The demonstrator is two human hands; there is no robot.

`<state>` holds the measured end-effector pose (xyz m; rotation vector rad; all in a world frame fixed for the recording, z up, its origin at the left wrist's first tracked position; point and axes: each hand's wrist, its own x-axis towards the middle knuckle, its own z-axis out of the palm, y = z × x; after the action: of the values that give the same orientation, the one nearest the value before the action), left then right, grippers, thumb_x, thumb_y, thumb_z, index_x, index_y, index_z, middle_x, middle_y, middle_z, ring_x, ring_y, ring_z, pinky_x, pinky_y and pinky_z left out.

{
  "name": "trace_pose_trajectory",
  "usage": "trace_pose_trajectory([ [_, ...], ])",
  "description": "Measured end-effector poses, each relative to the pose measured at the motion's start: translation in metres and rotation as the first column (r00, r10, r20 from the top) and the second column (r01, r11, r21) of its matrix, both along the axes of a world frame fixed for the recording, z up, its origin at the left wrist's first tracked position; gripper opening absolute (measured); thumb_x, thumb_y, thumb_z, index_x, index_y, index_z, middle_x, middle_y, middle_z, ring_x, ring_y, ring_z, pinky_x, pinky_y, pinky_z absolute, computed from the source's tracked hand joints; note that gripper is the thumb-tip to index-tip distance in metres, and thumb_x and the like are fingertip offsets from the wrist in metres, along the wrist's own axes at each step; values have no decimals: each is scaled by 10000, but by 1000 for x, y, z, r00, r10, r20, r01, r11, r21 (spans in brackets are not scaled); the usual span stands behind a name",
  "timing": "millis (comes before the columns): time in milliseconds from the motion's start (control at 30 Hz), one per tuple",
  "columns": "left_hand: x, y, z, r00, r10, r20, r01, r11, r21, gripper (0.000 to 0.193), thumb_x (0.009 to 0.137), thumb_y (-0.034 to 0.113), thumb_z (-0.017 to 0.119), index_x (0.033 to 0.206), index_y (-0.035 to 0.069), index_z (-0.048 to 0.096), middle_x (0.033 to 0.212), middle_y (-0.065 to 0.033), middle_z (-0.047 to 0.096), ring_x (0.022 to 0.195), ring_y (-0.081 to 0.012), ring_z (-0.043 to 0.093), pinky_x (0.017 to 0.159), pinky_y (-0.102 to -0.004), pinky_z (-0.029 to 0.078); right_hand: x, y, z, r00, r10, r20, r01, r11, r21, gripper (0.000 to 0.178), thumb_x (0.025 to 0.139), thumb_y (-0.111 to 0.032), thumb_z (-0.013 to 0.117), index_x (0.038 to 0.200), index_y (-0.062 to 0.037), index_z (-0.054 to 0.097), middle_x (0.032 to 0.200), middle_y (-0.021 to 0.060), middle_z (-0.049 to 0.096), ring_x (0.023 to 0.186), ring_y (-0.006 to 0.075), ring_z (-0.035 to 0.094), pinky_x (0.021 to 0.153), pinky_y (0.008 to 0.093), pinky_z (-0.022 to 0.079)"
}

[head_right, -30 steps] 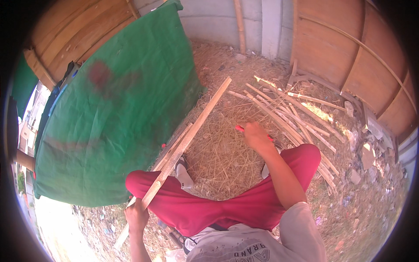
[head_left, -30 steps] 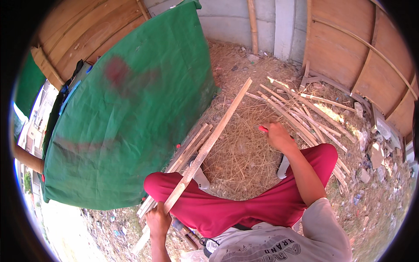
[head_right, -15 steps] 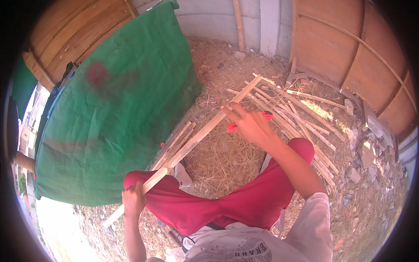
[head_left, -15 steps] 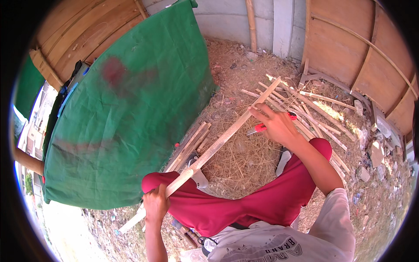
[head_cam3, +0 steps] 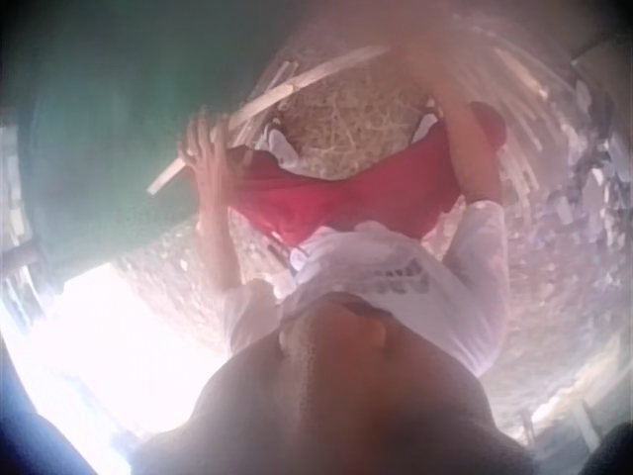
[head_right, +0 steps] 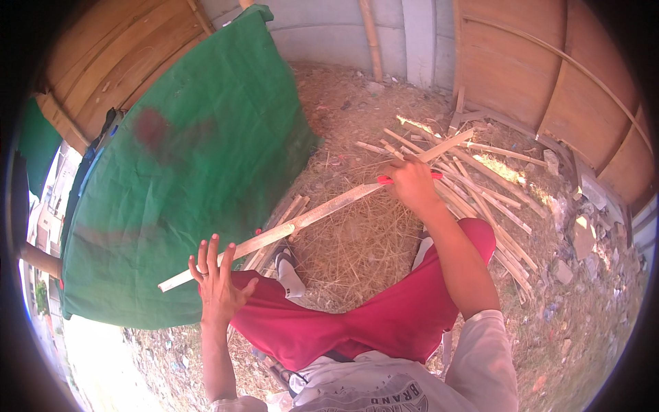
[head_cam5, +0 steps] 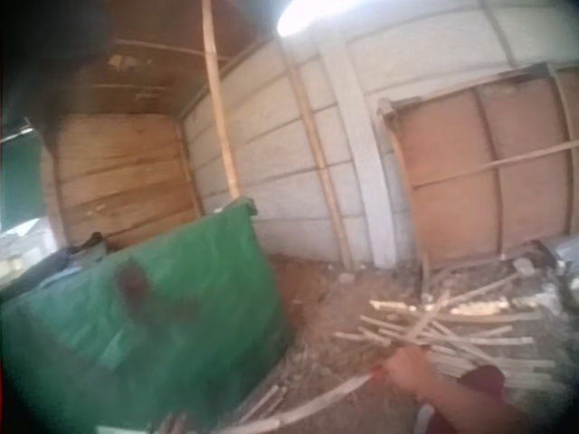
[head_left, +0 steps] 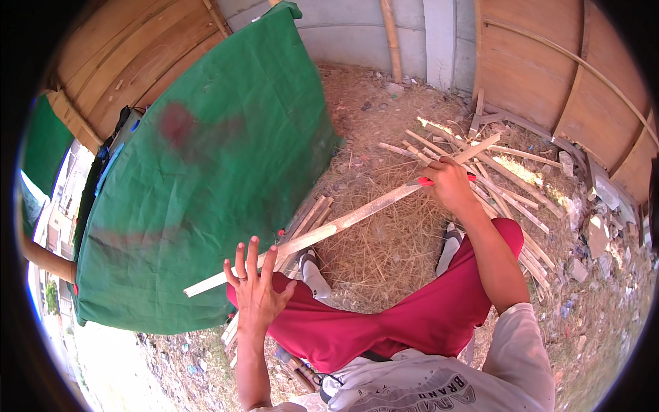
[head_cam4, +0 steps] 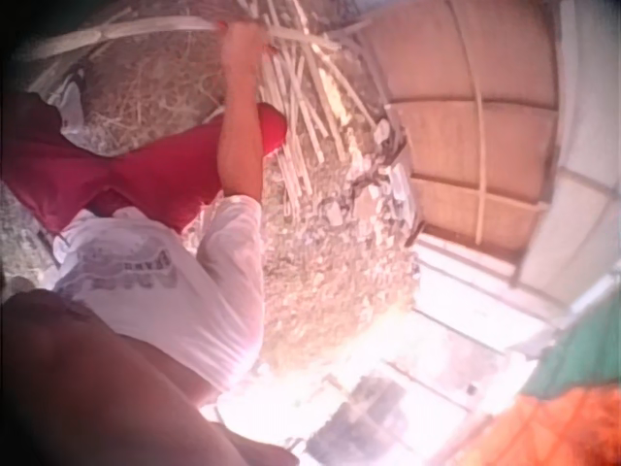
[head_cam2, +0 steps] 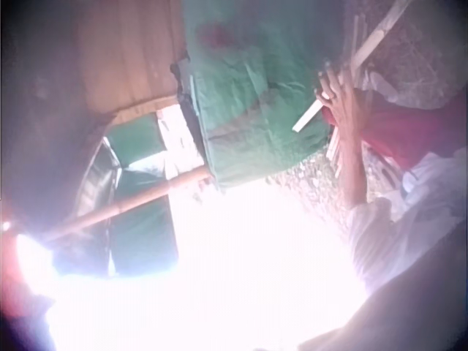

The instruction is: The person sits on the ground and uses a red utility knife to shave thin strips off a long bamboo pole. They hold the pole with their left hand and scrape the blade along its length, creating a pile of shavings on the ground.

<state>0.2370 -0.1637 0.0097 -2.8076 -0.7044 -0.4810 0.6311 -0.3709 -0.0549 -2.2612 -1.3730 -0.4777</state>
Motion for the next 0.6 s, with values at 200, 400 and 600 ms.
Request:
trace_pose_trajectory([
  [200,-79,-21,-99,965,-213,-152,188,968,-165,571,851,395,724,1354,150,612,1561,-105,436,1476,-327,336,1190,-615,145,10,-14,6,986,-147,78,142,988,63,299,669,-100,787,966,-123,768,926,62,726,969,341,677,852,429,560],
  [400,-150,56,-90,879,458,134,-430,882,-195,533,948,373,625,1369,47,592,1547,-148,453,1458,-392,365,1174,-588,253,16,-14,2,957,-268,114,248,955,162,317,654,-69,797,964,-130,768,961,38,735,970,345,672,851,433,558],
  [600,-95,-19,-94,900,280,333,-166,928,-333,493,906,261,676,1331,20,612,1543,-171,443,1481,-436,296,1189,-618,208,11,-11,1,961,-271,51,256,946,198,295,664,-93,813,953,-128,765,946,38,734,949,331,666,827,414,555],
])
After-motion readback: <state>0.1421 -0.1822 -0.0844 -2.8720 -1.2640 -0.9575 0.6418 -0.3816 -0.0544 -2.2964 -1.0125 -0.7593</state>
